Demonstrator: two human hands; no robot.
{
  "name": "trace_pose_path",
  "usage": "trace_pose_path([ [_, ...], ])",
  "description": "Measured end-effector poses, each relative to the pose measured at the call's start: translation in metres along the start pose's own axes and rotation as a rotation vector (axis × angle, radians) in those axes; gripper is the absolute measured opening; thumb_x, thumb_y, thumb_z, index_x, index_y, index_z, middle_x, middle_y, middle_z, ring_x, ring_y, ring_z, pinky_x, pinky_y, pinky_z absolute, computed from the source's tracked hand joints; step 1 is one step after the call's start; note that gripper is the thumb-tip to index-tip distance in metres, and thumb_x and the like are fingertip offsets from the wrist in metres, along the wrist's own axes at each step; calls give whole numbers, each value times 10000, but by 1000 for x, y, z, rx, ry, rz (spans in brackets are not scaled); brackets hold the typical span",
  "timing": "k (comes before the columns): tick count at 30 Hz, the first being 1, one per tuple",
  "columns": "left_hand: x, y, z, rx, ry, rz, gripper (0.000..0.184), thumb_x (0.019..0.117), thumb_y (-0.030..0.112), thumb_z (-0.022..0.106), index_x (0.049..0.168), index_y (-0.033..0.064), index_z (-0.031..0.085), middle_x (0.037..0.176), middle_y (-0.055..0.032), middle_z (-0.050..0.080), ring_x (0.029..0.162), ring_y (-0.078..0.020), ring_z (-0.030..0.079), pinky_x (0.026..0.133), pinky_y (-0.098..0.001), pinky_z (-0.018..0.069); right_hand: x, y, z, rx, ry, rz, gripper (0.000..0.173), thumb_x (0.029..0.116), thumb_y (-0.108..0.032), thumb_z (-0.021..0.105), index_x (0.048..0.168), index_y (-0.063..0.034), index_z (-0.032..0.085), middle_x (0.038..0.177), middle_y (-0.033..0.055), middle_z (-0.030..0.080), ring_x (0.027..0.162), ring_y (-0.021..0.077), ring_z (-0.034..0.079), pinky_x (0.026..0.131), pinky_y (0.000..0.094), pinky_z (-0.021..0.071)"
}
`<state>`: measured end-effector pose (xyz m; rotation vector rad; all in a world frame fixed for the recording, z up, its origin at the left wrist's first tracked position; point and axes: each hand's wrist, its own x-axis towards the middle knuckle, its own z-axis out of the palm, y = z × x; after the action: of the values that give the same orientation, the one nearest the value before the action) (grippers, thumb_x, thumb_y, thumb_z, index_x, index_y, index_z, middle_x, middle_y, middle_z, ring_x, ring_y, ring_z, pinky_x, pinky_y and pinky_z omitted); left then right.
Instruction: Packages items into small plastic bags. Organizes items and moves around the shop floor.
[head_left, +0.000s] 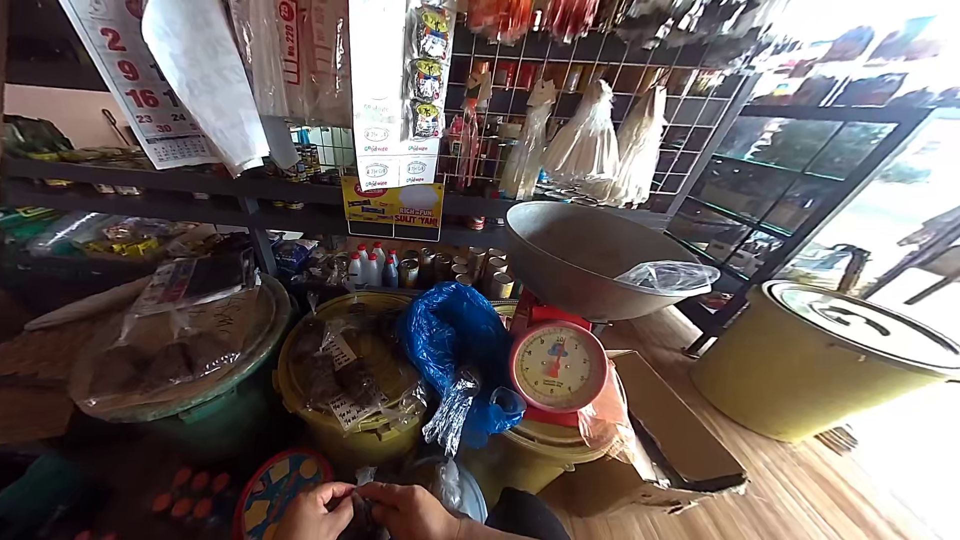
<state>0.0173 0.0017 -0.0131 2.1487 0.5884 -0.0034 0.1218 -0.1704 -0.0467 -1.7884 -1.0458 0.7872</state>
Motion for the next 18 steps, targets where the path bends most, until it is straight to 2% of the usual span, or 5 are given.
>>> trace_pose_path([
  [6,-1,-19,4,-139,-19,34,173,923,78,679,1046,7,777,996,-146,759,955,-205,722,918,-429,558,-4,6,2,16,-47,-49,382,1082,-126,457,1422,-26,601,1402,195,628,1321,300,597,1140,501,424],
  [9,-2,-27,10,-177,36,157,193,917,50,664,1066,-34,755,1005,-170,747,935,-206,712,896,-406,563,-5,5,3,9,-27,-60,378,1081,-123,455,1413,-29,610,1396,194,633,1314,303,601,1133,511,427],
  [10,-2,-31,14,-198,64,223,215,913,33,659,1093,-54,740,1052,-187,736,966,-214,705,906,-400,561,-5,4,2,13,-17,-55,379,1081,-123,457,1416,-31,607,1401,191,630,1317,300,599,1134,512,426],
  [13,4,-42,19,-254,26,444,315,930,13,600,1213,-102,676,1328,-257,629,1211,-276,634,1028,-404,520,-7,-3,-2,64,19,-44,376,1075,-121,475,1413,-25,607,1403,185,629,1306,270,604,1129,473,434],
  [18,5,-29,18,-298,-53,514,256,970,24,597,1167,-106,696,1317,-223,649,1229,-187,633,1073,-336,498,-18,-5,-8,83,79,-138,361,1063,-108,486,1379,-12,631,1352,196,657,1268,262,630,1099,462,461],
])
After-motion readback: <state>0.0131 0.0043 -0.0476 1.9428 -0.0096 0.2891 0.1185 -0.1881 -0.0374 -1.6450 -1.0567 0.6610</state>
